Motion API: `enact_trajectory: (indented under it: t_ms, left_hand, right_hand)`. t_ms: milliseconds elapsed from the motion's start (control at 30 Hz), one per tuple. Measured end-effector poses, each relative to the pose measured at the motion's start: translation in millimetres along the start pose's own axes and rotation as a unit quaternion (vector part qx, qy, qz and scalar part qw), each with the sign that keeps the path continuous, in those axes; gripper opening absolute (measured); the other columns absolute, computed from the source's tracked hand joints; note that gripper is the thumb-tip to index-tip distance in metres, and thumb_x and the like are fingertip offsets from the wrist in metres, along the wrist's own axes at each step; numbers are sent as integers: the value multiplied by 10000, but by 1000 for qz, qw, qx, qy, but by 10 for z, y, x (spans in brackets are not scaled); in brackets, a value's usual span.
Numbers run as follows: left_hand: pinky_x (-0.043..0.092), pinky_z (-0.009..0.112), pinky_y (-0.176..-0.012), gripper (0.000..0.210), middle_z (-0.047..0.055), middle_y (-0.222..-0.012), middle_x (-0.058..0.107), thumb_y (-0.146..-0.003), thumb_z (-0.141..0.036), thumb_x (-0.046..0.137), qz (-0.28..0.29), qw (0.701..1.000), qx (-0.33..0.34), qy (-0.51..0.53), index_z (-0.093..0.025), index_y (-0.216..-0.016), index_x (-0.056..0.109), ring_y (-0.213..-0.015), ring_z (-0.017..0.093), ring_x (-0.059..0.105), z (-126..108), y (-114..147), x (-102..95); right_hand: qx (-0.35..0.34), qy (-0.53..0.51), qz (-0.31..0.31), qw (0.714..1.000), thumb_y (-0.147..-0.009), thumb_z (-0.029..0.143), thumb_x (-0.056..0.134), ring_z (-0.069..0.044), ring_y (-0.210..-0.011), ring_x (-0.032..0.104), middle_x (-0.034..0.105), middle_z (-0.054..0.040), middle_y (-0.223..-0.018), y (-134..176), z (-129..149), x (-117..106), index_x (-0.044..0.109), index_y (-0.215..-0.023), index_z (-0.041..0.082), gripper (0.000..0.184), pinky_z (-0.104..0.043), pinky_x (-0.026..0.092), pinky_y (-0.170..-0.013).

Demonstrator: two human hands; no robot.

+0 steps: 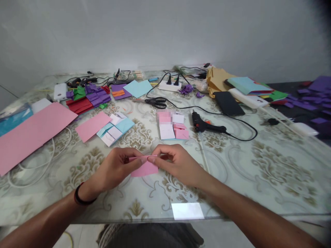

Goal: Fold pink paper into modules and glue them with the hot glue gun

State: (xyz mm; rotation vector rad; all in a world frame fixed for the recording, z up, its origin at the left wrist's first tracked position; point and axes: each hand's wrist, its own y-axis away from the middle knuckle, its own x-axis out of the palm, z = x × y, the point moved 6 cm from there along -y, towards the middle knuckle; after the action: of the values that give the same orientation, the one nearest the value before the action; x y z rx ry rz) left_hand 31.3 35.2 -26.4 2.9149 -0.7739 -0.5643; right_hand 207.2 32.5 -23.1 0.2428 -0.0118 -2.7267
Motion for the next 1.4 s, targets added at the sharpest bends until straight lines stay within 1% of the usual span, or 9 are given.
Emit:
enact_trajectory:
  t_ms: [233, 400, 467, 633, 767, 867, 1000, 1167, 1400]
  left_hand:
    - [367, 260, -632, 291, -5, -719, 635, -948, -420, 717, -77, 994, 16, 69, -177, -803, 786, -692, 127, 486, 13, -26, -94]
    - [346, 252, -598, 300, -23, -682, 557, -966, -364, 678, 7, 999, 12, 33, -156, -750, 687, -651, 111, 457, -12, -24, 17]
    - [363, 247, -605, 309, -22, -683, 557, -977, -358, 665, 2, 999, 24, 24, -157, -742, 679, -656, 110, 469, -33, -15, 16]
    - [494, 214, -634, 266, -4, -781, 692, -994, -427, 682, -63, 994, 51, 80, -188, -923, 774, -684, 111, 629, -46, -22, -46]
    - [617, 262, -690, 378, 30, -810, 773, -1005, -533, 643, -52, 989, 34, 132, -198, -1084, 798, -689, 163, 765, -39, -53, -30]
    - [648, 322, -847, 392, 80, -1011, 814, -1000, -537, 650, -40, 980, 30, 192, -211, -1158, 800, -902, 221, 798, -23, -74, -50]
    - [598, 313, -967, 315, 79, -1279, 758, -955, -404, 749, -37, 972, 34, 230, -268, -1236, 789, -1176, 242, 695, 62, -117, -119]
    - [533, 193, -726, 263, 17, -955, 773, -866, -286, 843, -60, 969, 49, 236, -275, -1127, 823, -814, 120, 669, 143, -175, -185]
    - [451, 176, -642, 170, 15, -880, 778, -909, -248, 798, -96, 976, 74, 180, -264, -1074, 835, -731, 92, 623, 40, -109, -203]
  right_hand:
    - [24, -48, -5, 999, -889, 473, 781, -128, -643, 560, 608, 22, -682, -16, -18, 2, 640, -739, 183, 356, -269, 442, -626]
    - [14, -49, -54, 997, -887, 493, 775, -141, -686, 603, 655, 4, -754, -15, -23, -70, 704, -830, 187, 319, -281, 467, -651]
    - [11, -48, -58, 997, -892, 491, 770, -143, -688, 618, 665, 1, -750, -16, -29, -87, 708, -827, 188, 316, -283, 480, -657]
    - [-20, -49, -68, 996, -871, 416, 814, -124, -626, 620, 667, 13, -691, -22, -7, -138, 723, -768, 188, 267, -252, 475, -601]
    - [-61, -43, -108, 991, -887, 346, 799, -113, -570, 596, 667, 24, -629, -4, 42, -224, 797, -848, 207, 144, -233, 465, -555]
    - [-106, -26, -111, 988, -906, 280, 773, -122, -639, 651, 748, 0, -751, 16, 103, -265, 841, -946, 244, 87, -233, 506, -591]
    - [-168, 22, -87, 982, -886, 159, 756, -140, -832, 716, 791, -17, -937, 29, 163, -272, 843, -979, 279, 175, -227, 555, -687]
    - [-192, 66, -41, 978, -835, 30, 693, -148, -967, 721, 756, -33, -1065, 14, 164, -208, 813, -1062, 273, 354, -246, 602, -811]
    - [-219, 147, 8, 965, -827, 87, 794, -216, -1195, 682, 691, -68, -1280, 30, 196, -107, 740, -1277, 291, 497, -381, 536, -1060]
